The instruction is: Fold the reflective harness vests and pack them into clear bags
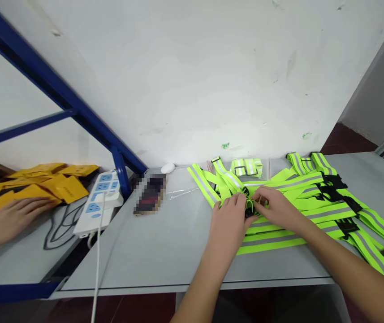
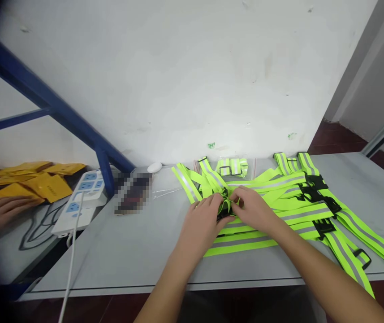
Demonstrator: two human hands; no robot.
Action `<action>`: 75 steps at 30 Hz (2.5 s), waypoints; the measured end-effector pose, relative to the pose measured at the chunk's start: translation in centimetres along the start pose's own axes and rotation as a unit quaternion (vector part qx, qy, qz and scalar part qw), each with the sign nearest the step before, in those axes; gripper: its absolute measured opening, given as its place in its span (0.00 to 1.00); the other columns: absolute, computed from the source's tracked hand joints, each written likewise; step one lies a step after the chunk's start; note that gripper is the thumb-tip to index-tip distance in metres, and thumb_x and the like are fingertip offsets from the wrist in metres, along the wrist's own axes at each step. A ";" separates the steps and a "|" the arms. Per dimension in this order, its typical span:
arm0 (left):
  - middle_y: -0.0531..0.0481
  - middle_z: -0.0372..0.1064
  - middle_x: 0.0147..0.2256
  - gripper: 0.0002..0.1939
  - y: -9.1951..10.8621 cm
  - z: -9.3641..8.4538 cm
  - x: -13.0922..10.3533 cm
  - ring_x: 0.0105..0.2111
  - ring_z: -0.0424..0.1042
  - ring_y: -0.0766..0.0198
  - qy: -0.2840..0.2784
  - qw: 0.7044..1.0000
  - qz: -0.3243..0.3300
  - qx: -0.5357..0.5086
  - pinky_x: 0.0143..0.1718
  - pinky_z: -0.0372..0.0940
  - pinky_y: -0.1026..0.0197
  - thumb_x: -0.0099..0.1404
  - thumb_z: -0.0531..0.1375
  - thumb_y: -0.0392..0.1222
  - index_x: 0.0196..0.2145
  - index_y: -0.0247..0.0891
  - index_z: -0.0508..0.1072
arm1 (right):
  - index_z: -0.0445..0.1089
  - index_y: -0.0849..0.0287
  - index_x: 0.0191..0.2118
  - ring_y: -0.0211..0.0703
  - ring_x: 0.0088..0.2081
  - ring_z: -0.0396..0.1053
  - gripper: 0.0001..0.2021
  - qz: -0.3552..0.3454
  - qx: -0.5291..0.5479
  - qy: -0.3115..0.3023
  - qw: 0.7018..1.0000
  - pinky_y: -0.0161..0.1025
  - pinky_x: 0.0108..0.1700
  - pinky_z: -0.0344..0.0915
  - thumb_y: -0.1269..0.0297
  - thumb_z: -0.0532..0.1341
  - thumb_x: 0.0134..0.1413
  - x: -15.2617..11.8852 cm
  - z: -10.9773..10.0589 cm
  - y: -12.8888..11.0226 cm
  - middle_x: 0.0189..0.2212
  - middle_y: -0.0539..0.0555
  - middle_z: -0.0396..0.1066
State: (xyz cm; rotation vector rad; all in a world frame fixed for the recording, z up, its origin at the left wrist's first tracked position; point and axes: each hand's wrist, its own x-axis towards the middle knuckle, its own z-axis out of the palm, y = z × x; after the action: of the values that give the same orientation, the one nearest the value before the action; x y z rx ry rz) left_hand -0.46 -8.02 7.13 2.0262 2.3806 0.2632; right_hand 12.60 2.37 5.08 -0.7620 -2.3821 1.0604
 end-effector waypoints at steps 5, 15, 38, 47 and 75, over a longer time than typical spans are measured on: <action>0.46 0.66 0.56 0.05 -0.9 0.9 -0.7 0.54 0.66 0.50 0.038 0.997 0.059 0.023 0.53 0.61 0.42 0.63 0.63 0.45 0.35 0.42 0.74 | 0.67 0.56 0.40 0.40 0.31 0.66 0.07 0.015 0.039 0.014 0.999 0.37 0.31 0.63 0.63 0.52 0.62 -0.1 -0.2 0.2 0.31 0.50 0.68; 0.46 0.69 0.53 0.06 -0.9 3.4 -2.9 0.50 0.67 0.54 0.237 0.958 0.137 0.090 0.62 0.43 0.33 0.64 0.59 0.33 0.35 0.42 0.75 | 0.67 0.52 0.49 0.49 0.56 0.62 0.11 -0.162 -0.046 -0.019 0.986 0.49 0.56 0.63 0.65 0.54 0.63 0.9 -0.2 1.1 0.53 0.58 0.62; 0.45 0.72 0.36 0.02 -0.2 2.5 -3.9 0.45 0.68 0.50 0.205 0.971 0.059 0.110 0.58 0.41 0.30 0.61 0.62 0.39 0.33 0.41 0.75 | 0.64 0.57 0.25 0.36 0.24 0.57 0.10 -0.108 0.068 0.166 0.978 0.35 0.26 0.54 0.64 0.64 0.53 1.7 3.3 -0.7 0.24 0.47 0.61; 0.50 0.74 0.30 0.13 -1.6 3.7 -3.4 0.36 0.72 0.60 0.282 0.952 0.075 0.089 0.61 0.39 0.37 0.70 0.55 0.45 0.48 0.38 0.71 | 0.64 0.56 0.28 0.42 0.31 0.64 0.11 -0.189 -0.005 0.151 0.970 0.38 0.31 0.61 0.59 0.58 0.61 1.5 1.5 0.8 0.30 0.53 0.65; 0.48 0.71 0.38 0.13 -4.7 5.6 -3.2 0.37 0.73 0.62 0.264 0.942 0.060 -0.196 0.38 0.70 0.61 0.68 0.57 0.47 0.47 0.39 0.68 | 0.66 0.56 0.40 0.47 0.36 0.69 0.09 -0.194 -0.201 -0.008 0.960 0.43 0.36 0.65 0.62 0.51 0.66 -0.2 1.3 1.4 0.34 0.56 0.72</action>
State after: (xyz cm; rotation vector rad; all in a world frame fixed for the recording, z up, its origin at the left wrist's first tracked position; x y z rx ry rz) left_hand -3.89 -11.19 0.65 2.0875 2.1846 1.3173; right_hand 12.37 2.32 3.17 -0.3783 -2.6480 0.4299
